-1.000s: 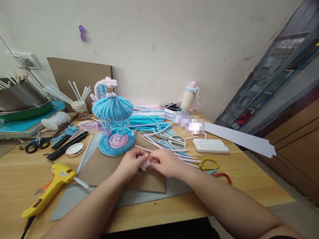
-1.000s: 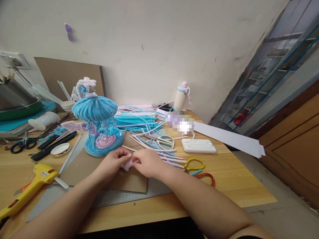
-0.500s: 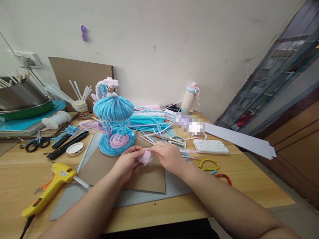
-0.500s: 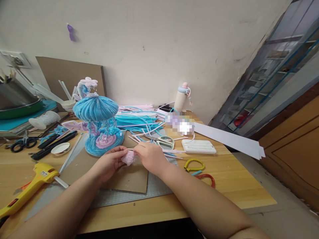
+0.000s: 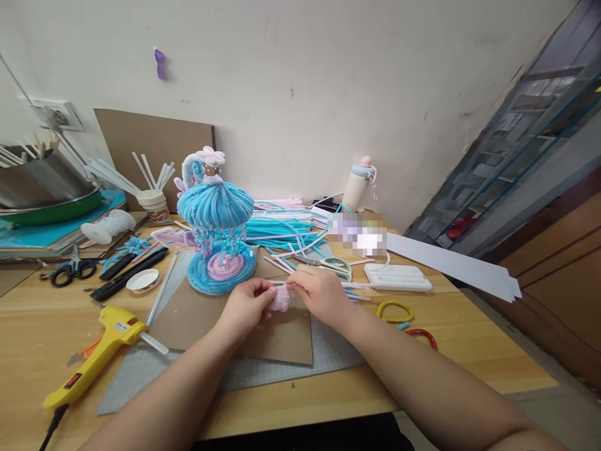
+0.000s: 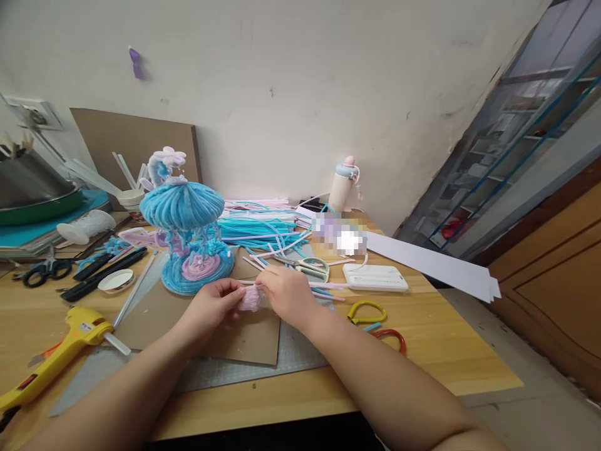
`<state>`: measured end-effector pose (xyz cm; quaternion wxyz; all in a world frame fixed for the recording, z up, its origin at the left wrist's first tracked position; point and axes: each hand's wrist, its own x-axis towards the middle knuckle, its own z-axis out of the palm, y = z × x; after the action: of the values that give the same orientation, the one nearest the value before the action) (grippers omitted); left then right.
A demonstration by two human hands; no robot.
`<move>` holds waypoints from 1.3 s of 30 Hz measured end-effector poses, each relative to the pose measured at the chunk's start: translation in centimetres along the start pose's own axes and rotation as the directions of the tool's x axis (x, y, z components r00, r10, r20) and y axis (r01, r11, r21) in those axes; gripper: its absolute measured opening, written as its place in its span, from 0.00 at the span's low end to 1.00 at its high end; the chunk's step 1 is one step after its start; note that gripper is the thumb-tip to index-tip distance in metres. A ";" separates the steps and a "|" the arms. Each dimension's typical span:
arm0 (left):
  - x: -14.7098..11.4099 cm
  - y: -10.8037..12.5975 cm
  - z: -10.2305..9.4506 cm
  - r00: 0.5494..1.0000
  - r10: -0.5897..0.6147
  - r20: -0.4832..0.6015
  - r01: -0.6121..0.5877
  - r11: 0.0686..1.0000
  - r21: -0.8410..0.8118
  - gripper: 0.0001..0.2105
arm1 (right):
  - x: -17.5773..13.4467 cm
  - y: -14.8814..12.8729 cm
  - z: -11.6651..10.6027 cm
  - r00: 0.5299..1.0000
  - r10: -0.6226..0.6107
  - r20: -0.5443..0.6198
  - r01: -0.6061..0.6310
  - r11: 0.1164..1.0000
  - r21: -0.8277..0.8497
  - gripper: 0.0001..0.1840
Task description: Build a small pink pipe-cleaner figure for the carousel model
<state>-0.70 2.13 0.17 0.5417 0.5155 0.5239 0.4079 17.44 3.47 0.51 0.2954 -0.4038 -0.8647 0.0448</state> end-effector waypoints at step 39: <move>-0.4 0.7 0.2 0.987 -0.052 0.149 0.129 0.811 -0.571 0.07 | 0.2 -0.7 0.5 0.961 0.270 -0.062 -0.167 0.744 0.647 0.04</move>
<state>-0.50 1.76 0.88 0.7236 0.3254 0.3638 0.4880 16.59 3.19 0.36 0.4717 -0.3808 -0.7197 0.3383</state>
